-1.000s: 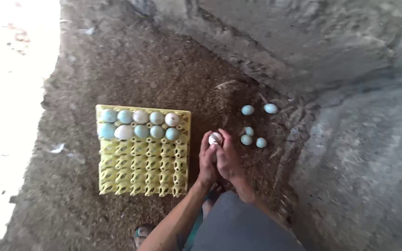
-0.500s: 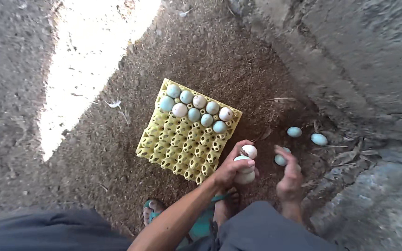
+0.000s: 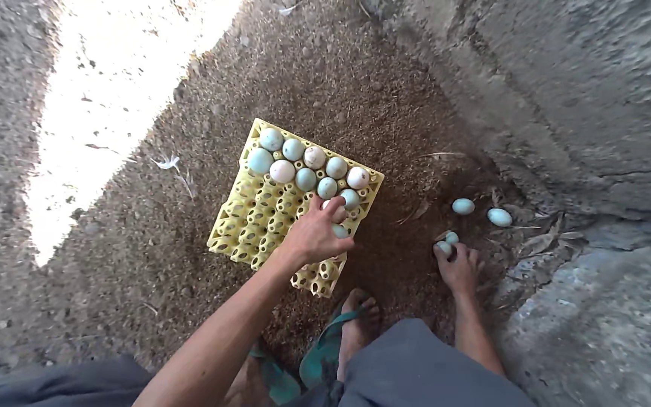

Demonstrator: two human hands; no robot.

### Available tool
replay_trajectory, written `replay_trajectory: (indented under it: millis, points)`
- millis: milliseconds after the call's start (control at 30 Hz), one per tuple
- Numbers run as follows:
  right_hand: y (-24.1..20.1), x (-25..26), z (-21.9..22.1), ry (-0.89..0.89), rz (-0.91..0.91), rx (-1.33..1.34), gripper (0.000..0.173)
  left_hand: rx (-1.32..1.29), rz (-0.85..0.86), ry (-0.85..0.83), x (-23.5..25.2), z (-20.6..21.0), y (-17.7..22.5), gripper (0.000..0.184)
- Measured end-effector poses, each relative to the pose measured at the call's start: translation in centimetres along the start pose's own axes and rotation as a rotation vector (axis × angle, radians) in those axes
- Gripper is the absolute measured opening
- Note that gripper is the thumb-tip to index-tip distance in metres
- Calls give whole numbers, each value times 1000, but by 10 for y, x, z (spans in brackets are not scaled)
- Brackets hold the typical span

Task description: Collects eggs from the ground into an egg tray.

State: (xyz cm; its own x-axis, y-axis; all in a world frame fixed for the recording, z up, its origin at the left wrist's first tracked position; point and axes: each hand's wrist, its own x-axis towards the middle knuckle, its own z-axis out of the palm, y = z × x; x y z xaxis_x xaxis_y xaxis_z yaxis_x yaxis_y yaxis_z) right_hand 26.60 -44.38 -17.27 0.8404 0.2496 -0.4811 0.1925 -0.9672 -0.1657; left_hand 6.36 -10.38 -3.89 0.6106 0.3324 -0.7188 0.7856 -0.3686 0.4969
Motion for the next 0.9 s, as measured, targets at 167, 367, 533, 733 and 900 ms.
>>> replay_trajectory:
  millis: [167,367,533,733,900]
  points:
    - [3,8,7,-18,-20,-63,69,167,-100,-100,3,1,12,80]
    - [8,9,22,-3,-46,-23,66,218,-20,-120,3,8,7,76]
    - [7,4,25,38,-47,29,63,93,87,-10,3,9,-13,59]
    - [-3,-9,14,158,43,201,60,-73,53,179,-8,-18,-36,43]
    - [-26,-22,4,283,235,799,56,23,-74,148,-5,-32,-37,60]
